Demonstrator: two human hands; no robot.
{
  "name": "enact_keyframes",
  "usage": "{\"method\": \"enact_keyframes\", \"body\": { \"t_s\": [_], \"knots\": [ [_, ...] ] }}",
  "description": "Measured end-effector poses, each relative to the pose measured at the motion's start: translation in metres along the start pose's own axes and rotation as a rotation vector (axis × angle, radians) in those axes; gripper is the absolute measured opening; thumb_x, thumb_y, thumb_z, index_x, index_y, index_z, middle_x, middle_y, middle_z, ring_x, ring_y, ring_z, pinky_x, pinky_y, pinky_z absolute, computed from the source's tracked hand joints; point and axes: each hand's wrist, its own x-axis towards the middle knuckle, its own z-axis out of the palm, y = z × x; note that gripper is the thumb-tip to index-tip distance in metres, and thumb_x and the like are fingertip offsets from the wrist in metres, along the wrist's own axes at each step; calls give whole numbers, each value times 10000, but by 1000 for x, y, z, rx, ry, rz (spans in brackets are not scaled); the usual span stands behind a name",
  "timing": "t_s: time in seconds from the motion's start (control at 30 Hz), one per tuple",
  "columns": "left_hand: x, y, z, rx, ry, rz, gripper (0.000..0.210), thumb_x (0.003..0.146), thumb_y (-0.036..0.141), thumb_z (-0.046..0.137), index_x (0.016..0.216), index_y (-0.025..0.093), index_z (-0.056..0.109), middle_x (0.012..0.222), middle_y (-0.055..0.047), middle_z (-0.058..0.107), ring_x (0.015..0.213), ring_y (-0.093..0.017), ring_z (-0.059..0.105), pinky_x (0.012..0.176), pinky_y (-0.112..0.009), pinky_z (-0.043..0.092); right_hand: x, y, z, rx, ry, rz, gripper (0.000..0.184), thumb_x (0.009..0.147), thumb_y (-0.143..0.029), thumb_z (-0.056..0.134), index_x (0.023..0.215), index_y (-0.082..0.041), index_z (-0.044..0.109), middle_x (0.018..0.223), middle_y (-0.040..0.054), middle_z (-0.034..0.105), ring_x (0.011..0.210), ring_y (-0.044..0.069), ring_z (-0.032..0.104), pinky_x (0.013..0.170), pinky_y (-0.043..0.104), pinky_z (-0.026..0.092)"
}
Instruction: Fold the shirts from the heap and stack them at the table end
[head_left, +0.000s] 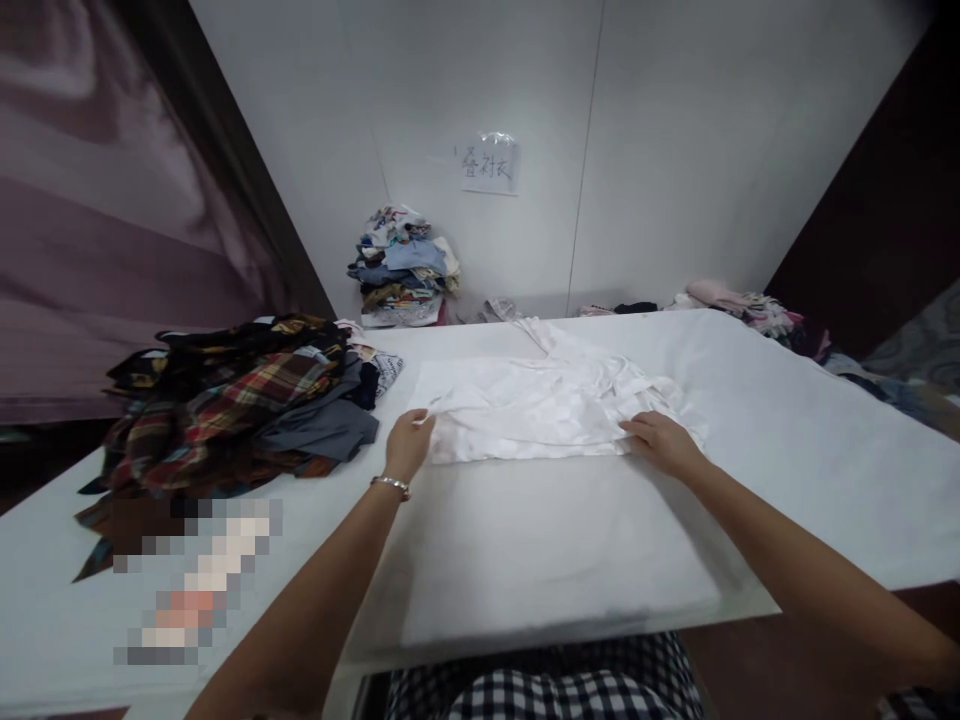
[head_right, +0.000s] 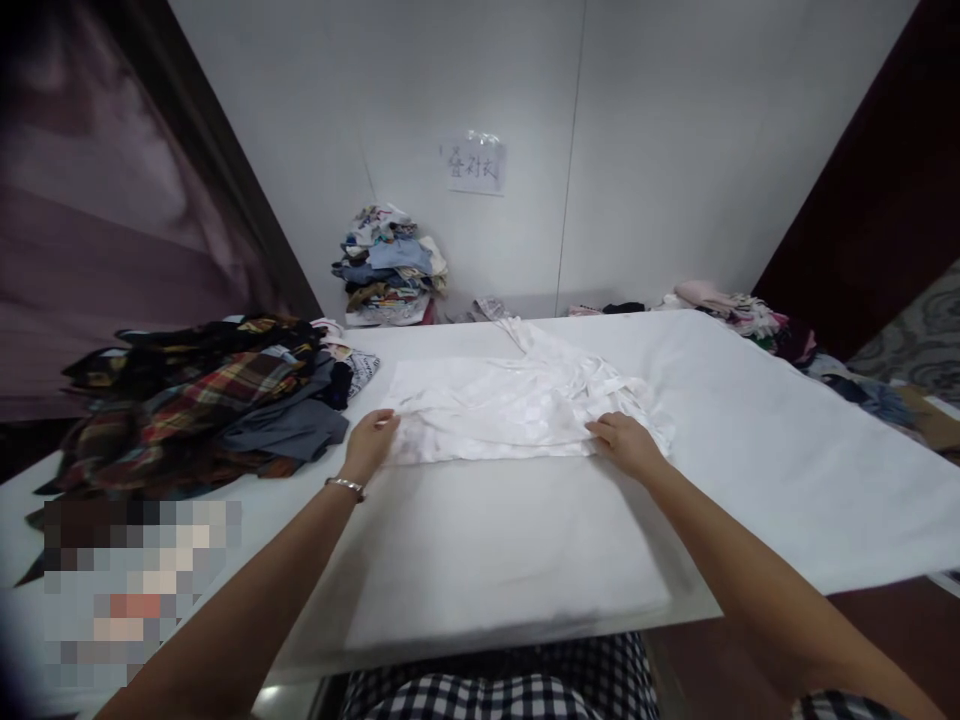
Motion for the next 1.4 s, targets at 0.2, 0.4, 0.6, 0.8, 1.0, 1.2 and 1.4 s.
{"method": "enact_keyframes", "body": {
  "t_s": [0.2,0.4,0.6,0.8,1.0,1.2,1.4],
  "knots": [
    [47,24,26,472,-79,112,481,768,364,588,1190,135,558,1354,-174,497,1297,-310,396,1036,-418,335,-5,-3,-1,6,72,-18,326,900,-242,394,1034,-187,685,948,106,654,843,224,596,700,331,476],
    [71,40,33,480,-55,34,356,772,368,568,1053,152,610,1143,-160,640,1086,-288,575,869,-359,432,-13,3,3,21,96,35,315,898,-266,400,1056,-208,667,932,88,656,849,232,610,698,340,491],
    [62,36,-7,483,13,97,471,779,451,566,1165,182,544,1068,-91,671,985,-221,612,796,-277,432,-16,8,9,28,113,56,329,894,-289,387,970,-207,697,950,90,670,870,233,615,729,348,502],
    [40,-22,-25,532,1,-35,635,812,482,536,1308,94,450,1292,-184,549,1163,-247,535,907,-289,402,-22,6,19,67,30,1,370,885,-325,372,981,-225,715,1033,96,674,934,256,618,785,394,508],
    [25,-33,-21,563,-8,-44,493,798,356,555,1244,150,529,1182,-130,627,1083,-237,582,865,-293,426,-26,14,19,35,-14,1,387,876,-371,387,981,-214,724,1023,104,680,938,269,627,819,413,506],
    [22,-30,-25,610,0,-96,597,805,451,530,1283,97,479,1298,-203,539,1198,-289,507,921,-335,399,-45,18,18,51,-56,37,490,881,-489,415,1223,-196,610,1256,101,589,1142,286,551,961,429,456],
    [27,-28,-21,616,-95,-193,587,747,540,587,1127,92,583,1190,-221,606,1097,-333,574,828,-353,446,-72,34,26,-34,15,124,517,867,-484,413,1274,-197,550,1354,134,500,1251,335,452,986,492,423]
  ]
}}
